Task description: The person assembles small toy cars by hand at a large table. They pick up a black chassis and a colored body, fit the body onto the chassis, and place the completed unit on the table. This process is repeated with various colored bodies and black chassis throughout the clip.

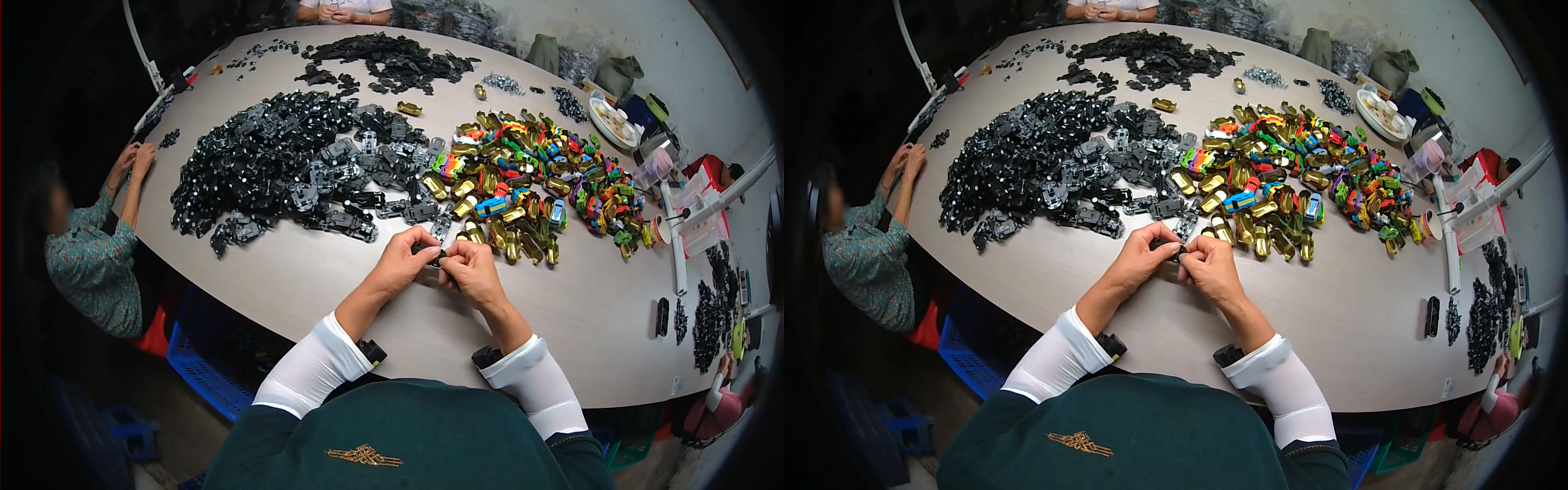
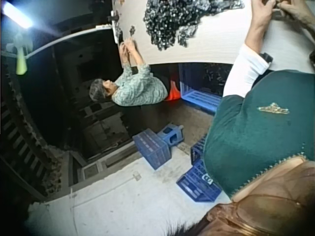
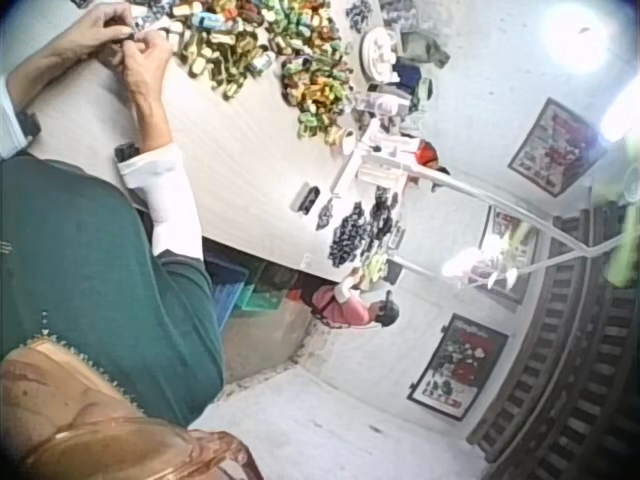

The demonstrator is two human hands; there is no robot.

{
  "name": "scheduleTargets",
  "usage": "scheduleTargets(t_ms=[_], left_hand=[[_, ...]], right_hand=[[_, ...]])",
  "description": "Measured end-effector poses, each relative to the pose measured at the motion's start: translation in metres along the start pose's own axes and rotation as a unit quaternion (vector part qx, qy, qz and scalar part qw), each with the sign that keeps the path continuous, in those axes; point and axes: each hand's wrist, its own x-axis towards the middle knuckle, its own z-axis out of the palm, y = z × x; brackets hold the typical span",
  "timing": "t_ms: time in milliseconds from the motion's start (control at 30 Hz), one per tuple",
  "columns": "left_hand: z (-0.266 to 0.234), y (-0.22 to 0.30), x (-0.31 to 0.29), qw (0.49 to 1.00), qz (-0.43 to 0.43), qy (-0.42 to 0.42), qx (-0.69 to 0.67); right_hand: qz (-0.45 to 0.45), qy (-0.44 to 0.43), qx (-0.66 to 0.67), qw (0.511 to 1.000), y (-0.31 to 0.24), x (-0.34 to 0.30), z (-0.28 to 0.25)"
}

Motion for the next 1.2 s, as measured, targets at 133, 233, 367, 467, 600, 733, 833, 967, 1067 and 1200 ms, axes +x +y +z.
scheduleTargets(t_ms=[133, 233, 367, 467, 600, 733, 833, 967, 1067, 1200], left_hand=[[0.000, -0.001, 0.000, 1.000, -0.010, 0.023, -0.010], [-0.001, 0.002, 0.000, 0.999, -0.027, 0.035, -0.029], [-0.004, -0.011, 0.005, 0.999, -0.022, 0.037, -0.006], [0.001, -0.007, 0.004, 0.998, 0.030, 0.047, 0.004], [-0.003, 0.003, 0.001, 0.980, -0.012, 0.028, -0.198], [-0.013, -0.013, 0.011, 0.979, -0.013, 0.046, -0.197], [-0.008, 0.004, 0.005, 0.959, 0.008, 0.087, -0.270], [-0.011, 0.008, 0.003, 0.968, -0.012, 0.062, -0.244], [-0.010, -0.004, 0.008, 0.971, -0.063, 0.026, -0.229], [-0.007, 0.004, 0.004, 0.975, -0.096, -0.002, -0.202]], right_hand=[[0.044, -0.064, 0.097, 0.992, -0.014, 0.000, -0.012], [0.061, -0.081, 0.153, 0.983, -0.017, -0.002, -0.019], [0.069, -0.079, 0.124, 0.987, -0.014, 0.001, -0.016], [0.044, -0.056, 0.103, 0.992, -0.008, 0.001, -0.011], [0.031, 0.014, 0.074, 0.997, -0.005, 0.001, -0.010], [-0.002, 0.050, 0.074, 0.996, -0.001, 0.001, 0.005], [-0.008, 0.003, 0.108, 0.994, -0.017, -0.003, -0.001], [-0.028, -0.001, 0.095, 0.995, -0.020, 0.000, -0.016], [-0.012, -0.014, 0.141, 0.990, -0.018, 0.001, -0.020], [0.039, -0.075, 0.229, 0.970, -0.020, 0.000, -0.019]])
